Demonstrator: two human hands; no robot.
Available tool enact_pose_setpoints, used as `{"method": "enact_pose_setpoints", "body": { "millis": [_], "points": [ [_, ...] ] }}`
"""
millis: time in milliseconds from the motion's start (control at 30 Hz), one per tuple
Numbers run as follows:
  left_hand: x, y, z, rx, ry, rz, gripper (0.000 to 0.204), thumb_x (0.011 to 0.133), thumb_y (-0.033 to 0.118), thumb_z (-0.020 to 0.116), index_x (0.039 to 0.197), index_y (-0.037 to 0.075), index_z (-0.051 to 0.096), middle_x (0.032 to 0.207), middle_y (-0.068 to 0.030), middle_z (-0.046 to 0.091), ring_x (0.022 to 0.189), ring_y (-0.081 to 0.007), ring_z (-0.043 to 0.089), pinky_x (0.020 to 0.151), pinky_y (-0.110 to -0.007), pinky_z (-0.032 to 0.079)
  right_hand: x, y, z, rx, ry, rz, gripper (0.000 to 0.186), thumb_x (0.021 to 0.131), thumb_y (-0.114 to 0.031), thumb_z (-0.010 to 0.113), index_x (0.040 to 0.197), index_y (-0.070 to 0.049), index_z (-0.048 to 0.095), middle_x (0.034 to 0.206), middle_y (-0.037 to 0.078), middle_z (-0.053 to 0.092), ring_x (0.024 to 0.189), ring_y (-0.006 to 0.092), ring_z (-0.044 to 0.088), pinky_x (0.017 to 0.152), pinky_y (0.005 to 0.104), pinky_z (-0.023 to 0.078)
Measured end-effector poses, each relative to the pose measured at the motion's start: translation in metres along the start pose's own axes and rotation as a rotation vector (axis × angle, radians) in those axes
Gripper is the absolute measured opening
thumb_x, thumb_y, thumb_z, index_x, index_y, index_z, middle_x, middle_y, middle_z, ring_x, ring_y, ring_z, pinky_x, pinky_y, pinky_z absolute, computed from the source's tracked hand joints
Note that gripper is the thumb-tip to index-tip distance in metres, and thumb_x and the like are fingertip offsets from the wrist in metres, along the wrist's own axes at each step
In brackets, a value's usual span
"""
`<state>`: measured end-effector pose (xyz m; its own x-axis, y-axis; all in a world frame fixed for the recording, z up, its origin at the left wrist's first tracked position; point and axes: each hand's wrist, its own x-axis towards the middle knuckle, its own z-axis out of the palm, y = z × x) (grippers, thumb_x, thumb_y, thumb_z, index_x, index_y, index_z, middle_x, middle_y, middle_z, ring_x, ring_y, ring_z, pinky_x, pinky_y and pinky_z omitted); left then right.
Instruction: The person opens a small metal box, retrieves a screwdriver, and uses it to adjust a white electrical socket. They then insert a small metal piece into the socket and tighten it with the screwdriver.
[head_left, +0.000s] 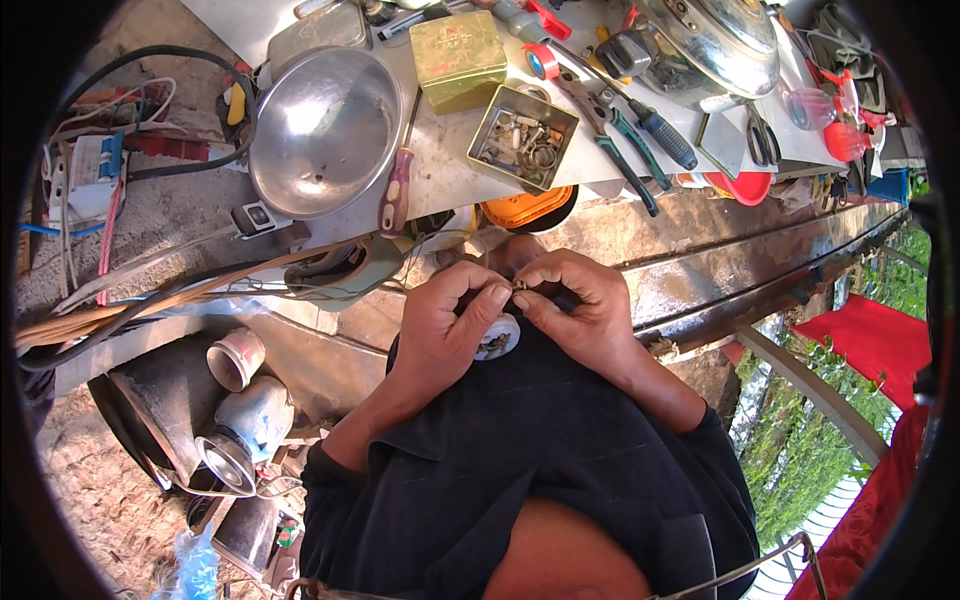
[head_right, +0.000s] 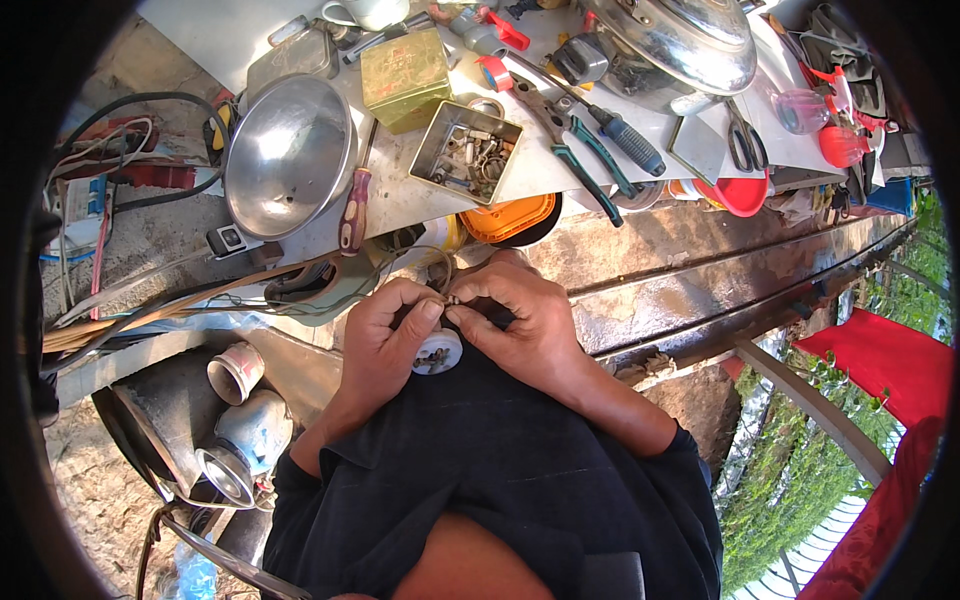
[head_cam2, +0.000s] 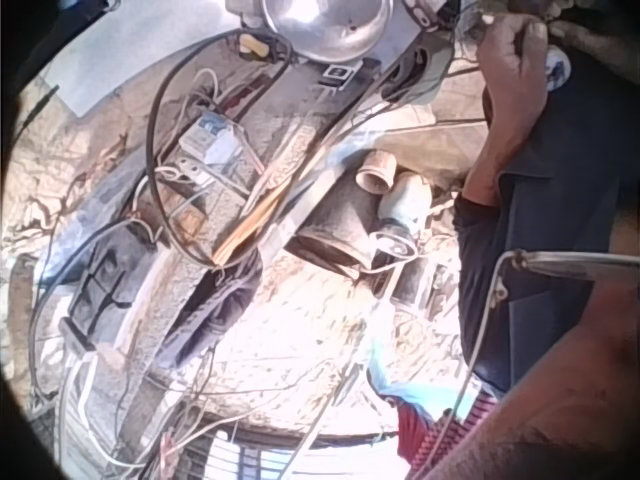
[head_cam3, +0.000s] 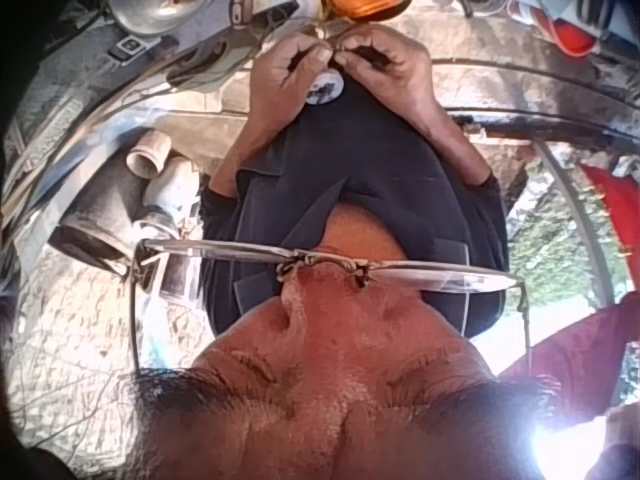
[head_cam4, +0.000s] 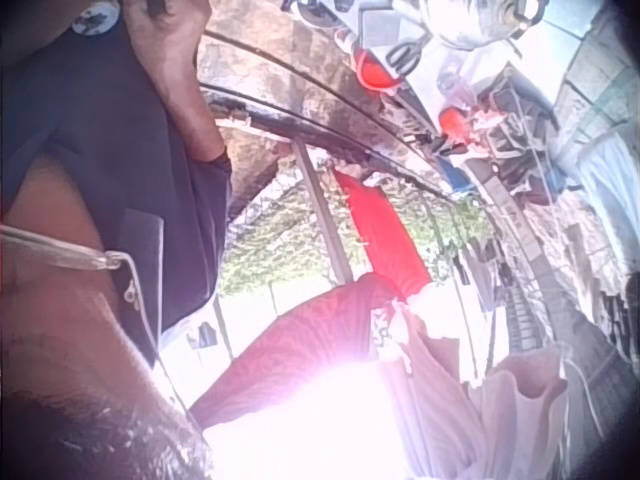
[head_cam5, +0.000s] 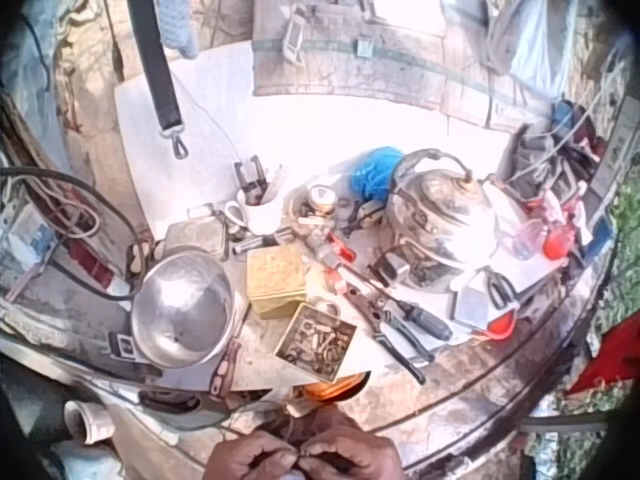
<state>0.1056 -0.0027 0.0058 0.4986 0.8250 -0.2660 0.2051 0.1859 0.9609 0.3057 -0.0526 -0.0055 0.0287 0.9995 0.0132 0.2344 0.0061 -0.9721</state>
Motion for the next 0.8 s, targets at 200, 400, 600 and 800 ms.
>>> {"method": "enact_pose_setpoints", "body": {
  "millis": [200,400,600,800],
  "points": [
    [-0.002,-0.007,0.006,-0.246,0.005,-0.02,0.014,0.104,0.015,0.067,0.107,0.001,0.064,0.089,0.0014,0.062,0.079,-0.0054,0.057,0.071,-0.023,0.048,-0.004,0.001,0.0,0.107,-0.002,0.088,0.012,0.088,0.004,0.078,0.098,0.0,0.072,0.098,0.005,0.073,0.087,0.0087,0.07,0.075,0.025,0.056],
    [-0.004,-0.01,0.003,-0.119,-0.043,-0.006,0.014,0.104,0.015,0.066,0.105,0.001,0.063,0.086,-0.0007,0.061,0.076,-0.0063,0.055,0.069,-0.026,0.047,-0.005,0.002,0.0,0.098,-0.033,0.107,0.012,0.087,0.006,0.077,0.096,-0.001,0.071,0.097,0.005,0.073,0.087,0.0092,0.069,0.075,0.025,0.056],
    [-0.003,-0.002,0.001,0.024,-0.082,0.035,0.016,0.108,0.016,0.059,0.103,0.001,0.062,0.088,0.0004,0.059,0.077,-0.0062,0.051,0.07,-0.025,0.044,-0.003,0.0,-0.001,-0.008,-0.041,0.006,0.014,0.084,0.005,0.078,0.094,-0.002,0.071,0.093,0.006,0.072,0.085,0.0121,0.07,0.073,0.0265,0.056],
    [-0.006,0.002,0.005,-0.022,-0.069,0.003,0.019,0.109,0.018,0.057,0.101,0.001,0.061,0.084,-0.0006,0.056,0.076,-0.0079,0.05,0.069,-0.026,0.044,-0.005,-0.001,-0.001,-0.007,-0.021,0.016,0.016,0.082,0.004,0.079,0.093,-0.002,0.07,0.091,0.007,0.072,0.082,0.0155,0.071,0.072,0.0284,0.056]
  ]
}}
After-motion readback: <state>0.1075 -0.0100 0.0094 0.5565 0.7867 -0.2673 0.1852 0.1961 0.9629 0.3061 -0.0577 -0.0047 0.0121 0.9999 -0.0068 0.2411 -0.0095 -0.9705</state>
